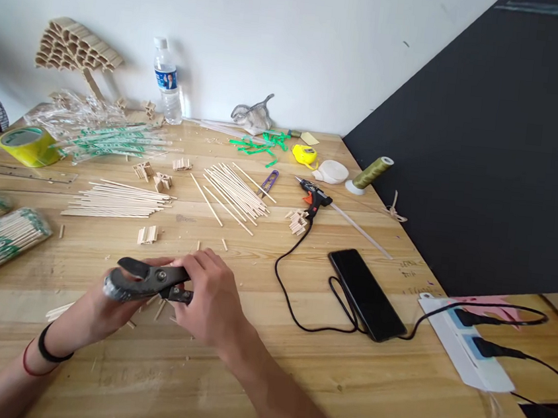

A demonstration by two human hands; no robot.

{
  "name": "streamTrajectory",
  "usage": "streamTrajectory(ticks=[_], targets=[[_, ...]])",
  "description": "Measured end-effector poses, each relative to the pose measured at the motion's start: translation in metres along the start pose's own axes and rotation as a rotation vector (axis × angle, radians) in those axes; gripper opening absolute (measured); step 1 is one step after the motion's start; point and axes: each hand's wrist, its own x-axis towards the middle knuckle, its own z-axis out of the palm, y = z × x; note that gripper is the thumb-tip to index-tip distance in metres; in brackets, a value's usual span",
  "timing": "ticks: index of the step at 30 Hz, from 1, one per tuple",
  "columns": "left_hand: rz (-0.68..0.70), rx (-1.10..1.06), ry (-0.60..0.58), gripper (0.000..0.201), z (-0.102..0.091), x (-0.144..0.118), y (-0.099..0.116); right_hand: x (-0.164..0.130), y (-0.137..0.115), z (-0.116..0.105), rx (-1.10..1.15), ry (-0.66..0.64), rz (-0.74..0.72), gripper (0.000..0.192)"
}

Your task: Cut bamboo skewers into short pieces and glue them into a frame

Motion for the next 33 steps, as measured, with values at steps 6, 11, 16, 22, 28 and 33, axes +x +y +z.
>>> streamTrajectory(ticks=[6,11,16,22,28,33], targets=[[-0.115,0.003,0.044,0.015,0.005,-0.002,0.005,0.002,-0.007,-0.004,0.195,0.039,0.124,0.012],[-0.1,-0.032,0.027,0.025,0.011,-0.004,0.005,0.002,-0.008,0.003,0.24,0.004,0.1,0.016],[-0.095,-0.061,0.004,0.027,0.011,-0.006,0.003,0.001,-0.007,0.004,0.23,0.028,0.103,0.009],[-0.116,-0.056,0.07,0.034,0.005,-0.004,0.011,0.003,-0.011,-0.005,0.32,0.109,0.279,0.018],[-0.122,-0.057,0.082,0.023,0.002,-0.003,0.016,0.004,-0.009,-0.007,0.487,0.085,0.422,0.026],[-0.117,-0.009,0.066,0.021,-0.001,-0.003,0.019,0.004,-0.007,-0.004,0.58,0.12,0.499,0.031]])
